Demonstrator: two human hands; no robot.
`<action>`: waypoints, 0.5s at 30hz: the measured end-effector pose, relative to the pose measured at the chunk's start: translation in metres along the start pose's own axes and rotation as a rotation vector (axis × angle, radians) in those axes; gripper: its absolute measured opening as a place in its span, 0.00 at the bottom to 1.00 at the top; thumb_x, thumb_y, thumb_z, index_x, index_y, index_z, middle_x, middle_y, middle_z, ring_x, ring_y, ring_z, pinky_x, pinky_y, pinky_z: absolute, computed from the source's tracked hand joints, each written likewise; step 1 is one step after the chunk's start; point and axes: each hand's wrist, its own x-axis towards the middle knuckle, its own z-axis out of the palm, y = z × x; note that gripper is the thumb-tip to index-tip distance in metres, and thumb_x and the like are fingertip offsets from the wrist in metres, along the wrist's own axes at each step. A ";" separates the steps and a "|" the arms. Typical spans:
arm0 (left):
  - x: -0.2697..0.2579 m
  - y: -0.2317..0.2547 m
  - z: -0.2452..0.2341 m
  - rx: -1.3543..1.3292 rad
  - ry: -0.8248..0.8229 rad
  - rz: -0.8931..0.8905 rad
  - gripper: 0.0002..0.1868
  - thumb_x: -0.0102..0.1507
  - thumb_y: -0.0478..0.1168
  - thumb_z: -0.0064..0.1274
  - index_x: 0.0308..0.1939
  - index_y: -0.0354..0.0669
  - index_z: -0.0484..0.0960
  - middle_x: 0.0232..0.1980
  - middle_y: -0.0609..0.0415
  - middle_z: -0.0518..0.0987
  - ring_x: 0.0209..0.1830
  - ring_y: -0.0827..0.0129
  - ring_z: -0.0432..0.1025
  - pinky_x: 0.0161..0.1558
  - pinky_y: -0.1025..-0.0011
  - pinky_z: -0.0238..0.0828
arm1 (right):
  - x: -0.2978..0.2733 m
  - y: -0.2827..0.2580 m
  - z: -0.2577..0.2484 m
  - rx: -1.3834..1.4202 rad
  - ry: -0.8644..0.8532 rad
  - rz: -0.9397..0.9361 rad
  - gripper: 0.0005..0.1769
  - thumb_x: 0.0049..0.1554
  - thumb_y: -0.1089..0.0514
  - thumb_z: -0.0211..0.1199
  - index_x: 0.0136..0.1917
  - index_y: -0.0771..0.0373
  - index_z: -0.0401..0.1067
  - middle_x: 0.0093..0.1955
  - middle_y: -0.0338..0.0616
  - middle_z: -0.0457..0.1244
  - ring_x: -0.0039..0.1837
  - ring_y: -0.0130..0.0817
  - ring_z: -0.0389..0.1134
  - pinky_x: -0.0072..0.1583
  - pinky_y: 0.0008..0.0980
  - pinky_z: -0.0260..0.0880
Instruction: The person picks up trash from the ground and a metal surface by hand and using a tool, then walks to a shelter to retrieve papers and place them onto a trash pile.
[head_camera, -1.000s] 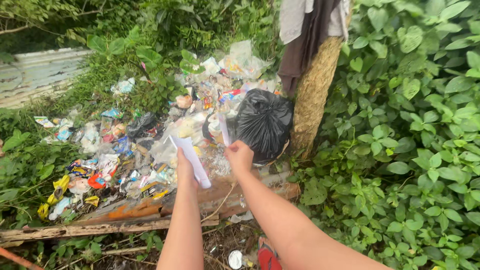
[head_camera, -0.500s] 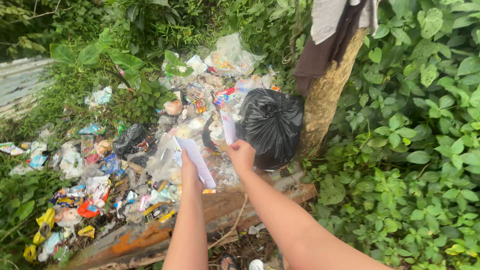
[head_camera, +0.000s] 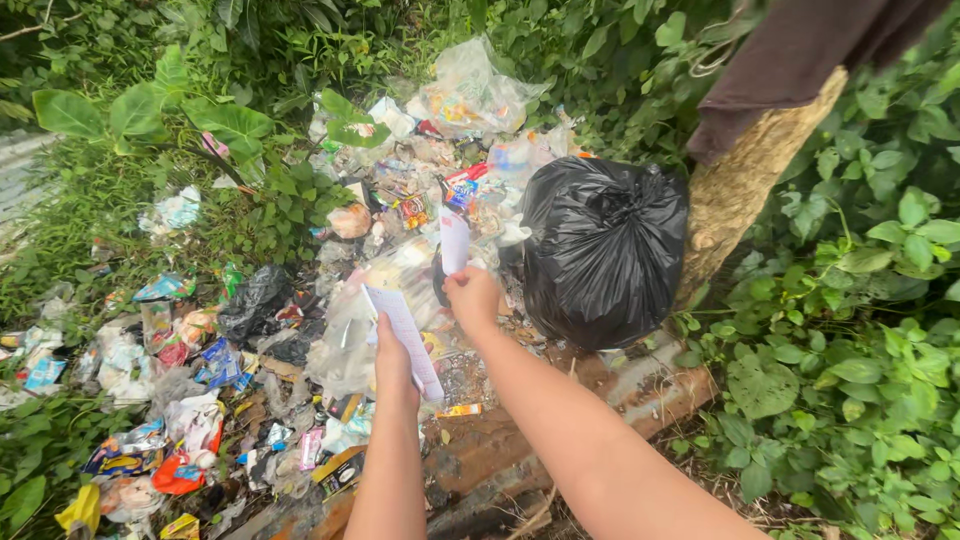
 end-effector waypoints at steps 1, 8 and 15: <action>0.009 -0.003 -0.001 -0.001 0.001 -0.001 0.38 0.64 0.71 0.35 0.68 0.52 0.68 0.49 0.49 0.75 0.43 0.56 0.74 0.31 0.52 0.72 | 0.011 0.006 0.005 -0.001 -0.001 0.001 0.08 0.51 0.59 0.66 0.42 0.66 0.78 0.37 0.42 0.71 0.37 0.37 0.74 0.40 0.43 0.78; 0.069 -0.006 0.011 0.027 0.059 -0.035 0.37 0.63 0.71 0.36 0.66 0.51 0.70 0.48 0.51 0.76 0.43 0.58 0.75 0.31 0.52 0.71 | 0.114 0.041 0.037 -0.320 0.129 -0.281 0.07 0.48 0.58 0.71 0.34 0.64 0.81 0.31 0.47 0.71 0.34 0.36 0.73 0.44 0.36 0.72; 0.109 -0.008 0.015 0.090 0.089 -0.052 0.36 0.64 0.71 0.35 0.61 0.49 0.73 0.47 0.51 0.78 0.45 0.60 0.76 0.33 0.54 0.73 | 0.193 0.074 0.056 -0.296 0.174 -0.178 0.08 0.48 0.58 0.70 0.32 0.63 0.82 0.27 0.43 0.70 0.31 0.33 0.72 0.41 0.33 0.72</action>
